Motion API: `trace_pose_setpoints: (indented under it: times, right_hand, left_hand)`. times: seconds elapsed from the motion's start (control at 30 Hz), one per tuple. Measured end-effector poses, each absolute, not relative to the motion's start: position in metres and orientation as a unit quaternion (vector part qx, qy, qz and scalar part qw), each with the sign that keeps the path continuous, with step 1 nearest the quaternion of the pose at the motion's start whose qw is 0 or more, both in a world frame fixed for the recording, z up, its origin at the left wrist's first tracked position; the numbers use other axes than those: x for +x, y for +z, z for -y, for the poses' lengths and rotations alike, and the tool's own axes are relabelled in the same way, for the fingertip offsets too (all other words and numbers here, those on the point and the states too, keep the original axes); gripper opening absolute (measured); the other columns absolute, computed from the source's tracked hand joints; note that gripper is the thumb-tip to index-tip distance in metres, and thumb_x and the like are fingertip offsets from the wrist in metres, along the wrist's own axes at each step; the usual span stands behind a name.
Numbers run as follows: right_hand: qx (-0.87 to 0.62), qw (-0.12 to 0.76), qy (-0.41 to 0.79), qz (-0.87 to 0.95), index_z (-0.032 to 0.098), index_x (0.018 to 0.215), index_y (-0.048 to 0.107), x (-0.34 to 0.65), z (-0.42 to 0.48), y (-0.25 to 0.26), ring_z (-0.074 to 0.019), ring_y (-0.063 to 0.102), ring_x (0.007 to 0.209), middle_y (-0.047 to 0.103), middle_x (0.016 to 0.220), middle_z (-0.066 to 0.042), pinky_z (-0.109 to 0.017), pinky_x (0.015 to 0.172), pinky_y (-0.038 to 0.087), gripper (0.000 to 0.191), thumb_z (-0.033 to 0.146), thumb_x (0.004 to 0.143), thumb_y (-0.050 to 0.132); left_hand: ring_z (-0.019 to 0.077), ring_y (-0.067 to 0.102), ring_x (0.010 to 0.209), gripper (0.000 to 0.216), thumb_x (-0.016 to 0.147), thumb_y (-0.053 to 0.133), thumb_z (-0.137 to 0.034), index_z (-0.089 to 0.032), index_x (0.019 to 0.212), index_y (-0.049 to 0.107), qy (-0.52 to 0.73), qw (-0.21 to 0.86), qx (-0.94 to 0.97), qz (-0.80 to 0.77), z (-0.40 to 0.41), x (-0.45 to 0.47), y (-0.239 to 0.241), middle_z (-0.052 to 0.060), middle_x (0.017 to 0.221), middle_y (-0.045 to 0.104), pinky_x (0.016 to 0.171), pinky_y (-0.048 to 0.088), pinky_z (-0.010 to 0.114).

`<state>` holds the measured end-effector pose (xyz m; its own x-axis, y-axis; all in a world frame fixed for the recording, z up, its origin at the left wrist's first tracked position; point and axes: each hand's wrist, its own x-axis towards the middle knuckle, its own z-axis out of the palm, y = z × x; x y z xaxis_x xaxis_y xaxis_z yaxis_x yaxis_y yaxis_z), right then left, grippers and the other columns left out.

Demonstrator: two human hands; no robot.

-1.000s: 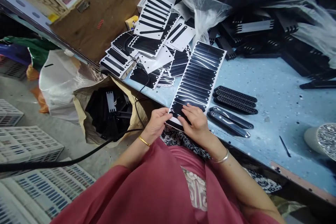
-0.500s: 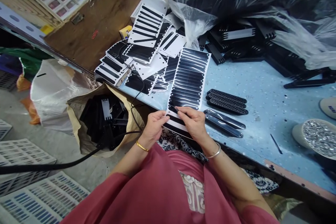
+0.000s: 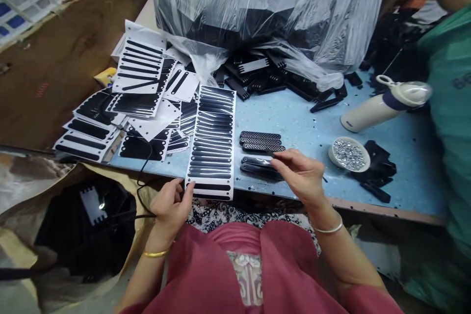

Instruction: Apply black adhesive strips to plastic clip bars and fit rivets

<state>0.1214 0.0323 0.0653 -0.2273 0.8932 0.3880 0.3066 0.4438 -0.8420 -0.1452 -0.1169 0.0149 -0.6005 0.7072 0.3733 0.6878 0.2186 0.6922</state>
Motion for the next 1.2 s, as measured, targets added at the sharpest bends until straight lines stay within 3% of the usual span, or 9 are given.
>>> trace_pose_setpoints:
  times: [0.07,0.17,0.27,0.37,0.47,0.7,1.0,1.1,1.2]
  right_hand:
    - [-0.402,0.433,0.286,0.754,0.022,0.086,0.076,0.127,-0.031,0.059,-0.0152,0.064,0.065,0.07,0.072,-0.002,-0.029,0.058,0.052,0.008,0.029,0.083,0.072]
    - [-0.343,0.404,0.248,0.811,0.021,0.091,0.075,0.124,-0.025,0.053,-0.016,0.064,0.065,0.07,0.074,-0.004,-0.03,0.059,0.053,0.011,0.029,0.086,0.069]
    - [-0.303,0.376,0.21,0.85,0.02,0.093,0.075,0.123,-0.02,0.05,-0.0164,0.063,0.063,0.068,0.071,-0.005,-0.03,0.057,0.052,0.012,0.027,0.089,0.067]
    - [-0.301,0.369,0.19,0.859,0.02,0.101,0.075,0.131,-0.019,0.046,-0.0175,0.064,0.066,0.07,0.074,-0.006,-0.031,0.06,0.054,0.017,0.029,0.088,0.068]
    - [-0.323,0.386,0.175,0.846,0.021,0.107,0.073,0.144,-0.022,0.041,-0.0187,0.067,0.07,0.073,0.081,-0.007,-0.032,0.063,0.056,0.021,0.027,0.088,0.068]
    - [-0.314,0.4,0.117,0.853,0.019,0.107,0.072,0.151,-0.036,0.035,-0.0197,0.066,0.071,0.072,0.08,-0.008,-0.033,0.063,0.056,0.02,0.017,0.089,0.063]
    - [-0.31,0.382,0.058,0.869,0.019,0.102,0.071,0.166,-0.068,0.039,-0.0205,0.066,0.071,0.072,0.078,-0.008,-0.036,0.064,0.055,0.016,0.016,0.089,0.062]
    - [-0.351,0.369,0.088,0.856,0.022,0.101,0.073,0.178,-0.088,0.038,-0.0194,0.069,0.074,0.073,0.083,-0.006,-0.034,0.067,0.056,0.014,0.023,0.089,0.065]
    - [-0.37,0.337,0.133,0.855,0.023,0.099,0.074,0.182,-0.102,0.028,-0.0189,0.07,0.079,0.073,0.087,-0.006,-0.034,0.071,0.058,0.014,0.028,0.09,0.065]
  left_hand:
    - [0.008,0.048,0.046,0.02,0.075,0.076,-0.034,-0.017,0.083,0.071,0.477,0.073,0.479,-0.733,0.103,-0.126,0.03,-0.003,0.057,0.059,0.05,0.041,0.021]
    - [0.0106,0.057,0.051,0.02,0.079,0.073,-0.035,-0.016,0.085,0.07,0.532,0.329,0.463,-0.628,0.071,-0.087,0.048,0.001,0.065,0.067,0.049,0.045,0.021]
    - [0.0081,0.052,0.041,0.026,0.078,0.074,-0.039,-0.014,0.072,0.065,0.505,0.55,0.41,-0.523,0.038,-0.06,0.054,0.001,0.057,0.063,0.041,0.039,0.019]
    - [0.0062,0.05,0.037,0.03,0.076,0.075,-0.037,-0.013,0.065,0.061,0.491,0.643,0.347,-0.474,0.02,-0.055,0.051,0.002,0.054,0.063,0.037,0.029,0.017]
    - [0.0068,0.053,0.037,0.028,0.073,0.077,-0.034,-0.013,0.066,0.061,0.509,0.652,0.305,-0.472,0.013,-0.062,0.048,0.004,0.056,0.066,0.036,0.025,0.016]
    - [0.0091,0.056,0.04,0.028,0.076,0.076,-0.037,-0.014,0.068,0.063,0.499,0.661,0.31,-0.468,-0.003,-0.066,0.049,0.005,0.061,0.068,0.038,0.032,0.019]
    - [0.0093,0.045,0.046,0.017,0.077,0.075,-0.031,-0.018,0.065,0.074,0.5,0.269,0.558,-0.605,-0.027,-0.082,0.032,-0.002,0.048,0.056,0.048,0.032,0.024]
    - [0.0114,0.049,0.049,0.007,0.072,0.076,-0.026,-0.019,0.074,0.076,0.504,0.259,0.548,-0.615,-0.034,-0.086,0.021,-0.001,0.053,0.061,0.053,0.037,0.025]
    - [0.0133,0.052,0.053,0.012,0.068,0.076,-0.022,-0.019,0.08,0.078,0.495,0.303,0.553,-0.597,-0.039,-0.086,0.015,0.001,0.058,0.065,0.055,0.04,0.026]
